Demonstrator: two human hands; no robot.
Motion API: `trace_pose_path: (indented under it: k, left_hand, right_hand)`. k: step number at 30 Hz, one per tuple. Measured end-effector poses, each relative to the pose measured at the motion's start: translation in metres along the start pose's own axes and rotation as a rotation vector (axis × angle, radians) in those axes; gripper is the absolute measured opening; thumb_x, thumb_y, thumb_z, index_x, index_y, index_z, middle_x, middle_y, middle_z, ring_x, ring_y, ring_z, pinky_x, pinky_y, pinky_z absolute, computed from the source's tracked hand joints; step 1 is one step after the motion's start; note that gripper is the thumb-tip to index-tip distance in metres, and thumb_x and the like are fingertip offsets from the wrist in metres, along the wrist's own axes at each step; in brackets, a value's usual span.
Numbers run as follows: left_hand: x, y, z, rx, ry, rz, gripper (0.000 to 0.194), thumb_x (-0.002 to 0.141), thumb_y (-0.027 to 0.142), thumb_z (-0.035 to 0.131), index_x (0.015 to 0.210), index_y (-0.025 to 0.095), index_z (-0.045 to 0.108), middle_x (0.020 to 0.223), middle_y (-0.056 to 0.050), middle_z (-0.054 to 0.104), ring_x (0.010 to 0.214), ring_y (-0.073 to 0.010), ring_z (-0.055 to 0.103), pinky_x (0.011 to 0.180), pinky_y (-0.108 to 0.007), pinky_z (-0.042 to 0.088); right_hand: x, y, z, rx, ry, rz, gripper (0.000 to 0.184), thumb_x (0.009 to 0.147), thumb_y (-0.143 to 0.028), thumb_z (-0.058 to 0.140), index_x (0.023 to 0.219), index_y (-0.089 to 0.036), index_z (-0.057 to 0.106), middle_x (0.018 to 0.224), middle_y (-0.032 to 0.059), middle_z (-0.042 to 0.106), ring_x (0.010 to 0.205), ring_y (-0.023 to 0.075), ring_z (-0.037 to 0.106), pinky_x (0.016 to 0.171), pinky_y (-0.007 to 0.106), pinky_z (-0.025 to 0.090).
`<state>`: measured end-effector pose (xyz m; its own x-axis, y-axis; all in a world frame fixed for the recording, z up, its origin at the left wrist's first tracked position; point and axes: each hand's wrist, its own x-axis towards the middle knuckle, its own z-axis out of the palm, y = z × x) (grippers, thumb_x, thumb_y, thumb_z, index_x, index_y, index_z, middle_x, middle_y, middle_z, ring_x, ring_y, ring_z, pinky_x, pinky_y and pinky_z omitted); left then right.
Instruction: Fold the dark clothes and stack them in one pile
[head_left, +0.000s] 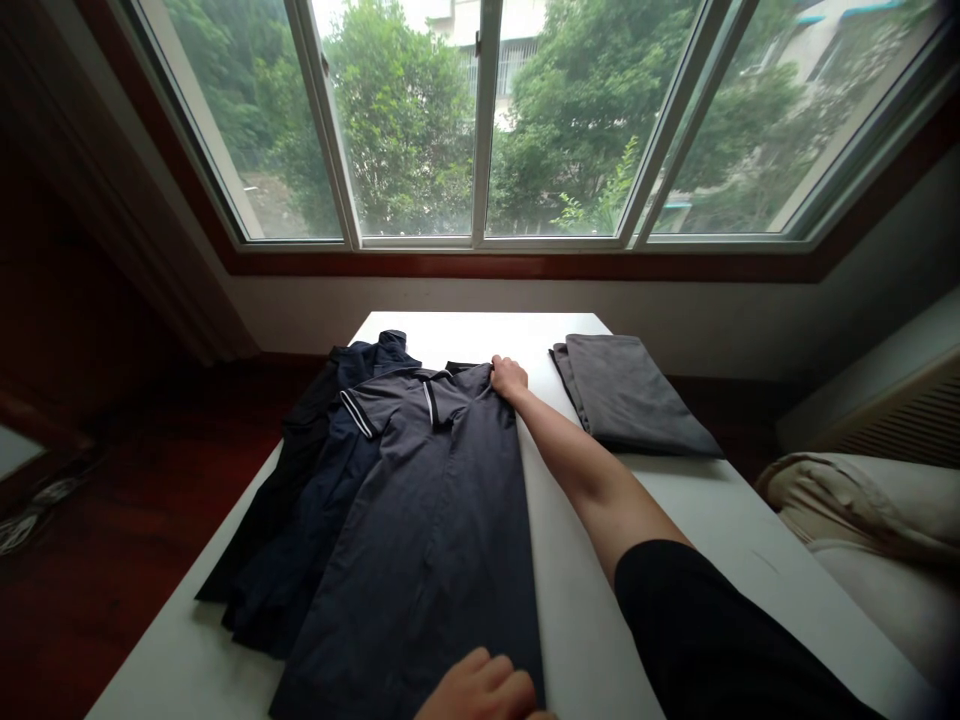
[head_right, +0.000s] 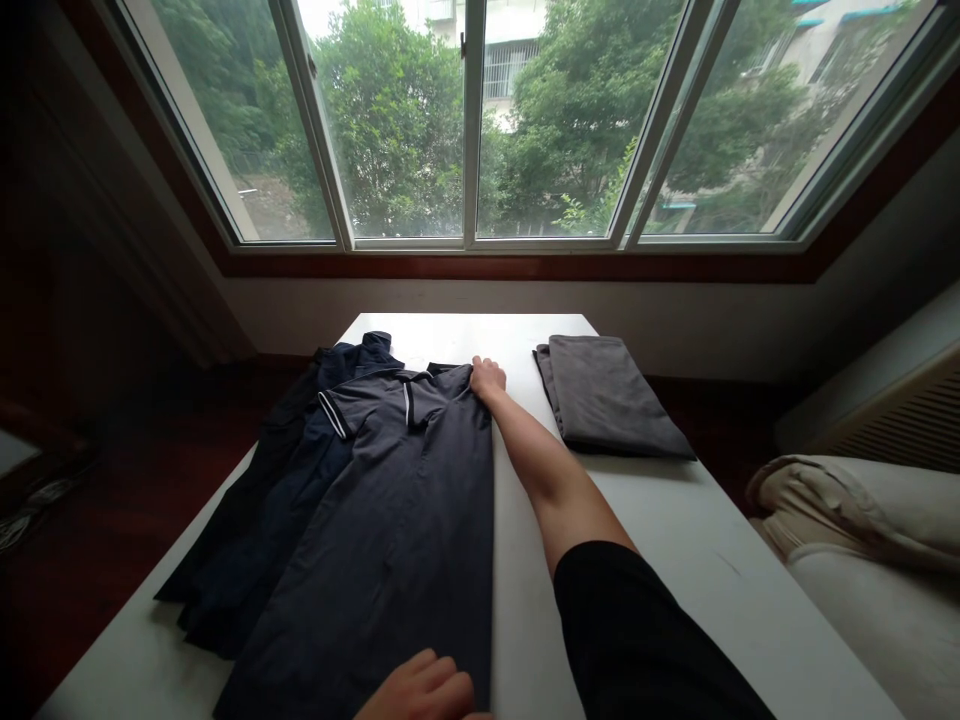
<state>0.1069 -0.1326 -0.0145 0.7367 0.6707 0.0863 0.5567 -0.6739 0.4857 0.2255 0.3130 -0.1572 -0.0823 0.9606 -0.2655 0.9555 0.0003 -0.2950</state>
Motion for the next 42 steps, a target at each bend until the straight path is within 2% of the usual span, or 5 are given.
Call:
trace_pose_path:
  k: [10,22,28,35,42]
  left_hand:
    - [-0.008,-0.045,-0.085,0.125,-0.159,0.019,0.072,0.094,0.068,0.057,0.148,0.021,0.048,0.156,-0.014,0.048,0.144,-0.0326,0.039,0.12,-0.051,0.028]
    - [0.008,-0.035,-0.05,0.234,-0.147,0.158,0.06,0.108,0.044,0.041,0.163,0.025,0.028,0.167,-0.015,0.032,0.15,-0.0334,0.037,0.116,-0.054,0.038]
    - [0.019,-0.045,-0.088,-0.07,-0.209,0.064,0.059,0.101,0.054,0.054,0.154,0.028,0.045,0.161,-0.007,0.044,0.148,-0.0276,0.041,0.122,-0.049,0.034]
    - [0.03,-0.197,-0.135,0.005,0.208,-0.684,0.029,0.101,0.029,0.051,0.124,0.021,0.067,0.138,-0.009,0.061,0.131,-0.0244,0.053,0.117,-0.04,0.038]
    - [0.009,-0.344,-0.149,0.12,0.336,-1.438,0.058,0.093,0.045,0.063,0.141,0.014,0.051,0.141,-0.021,0.054,0.132,-0.0368,0.048,0.11,-0.047,0.037]
  right_hand:
    - [-0.04,-0.029,0.028,-0.023,0.031,-0.176,0.044,0.1,-0.05,0.05,0.129,-0.021,0.066,0.137,0.0181,0.057,0.126,0.0352,0.046,0.106,0.047,0.038]
    - [-0.053,-0.053,0.041,0.025,-0.086,-0.173,0.078,0.099,-0.067,0.045,0.162,-0.023,0.033,0.17,0.0182,0.018,0.157,0.0373,0.011,0.123,0.06,0.008]
    - [-0.081,-0.062,0.034,0.075,-0.088,-0.413,0.066,0.102,-0.063,0.043,0.158,-0.028,0.044,0.169,0.0125,0.024,0.158,0.0319,0.015,0.125,0.055,0.009]
    - [-0.101,-0.078,0.032,0.084,-0.175,-0.536,0.067,0.1,-0.064,0.046,0.159,-0.032,0.042,0.168,0.008,0.028,0.157,0.0297,0.019,0.127,0.051,0.01]
    - [-0.103,-0.079,0.037,0.087,-0.218,-0.583,0.067,0.102,-0.062,0.044,0.161,-0.032,0.037,0.169,0.0078,0.027,0.158,0.0279,0.018,0.128,0.05,0.01]
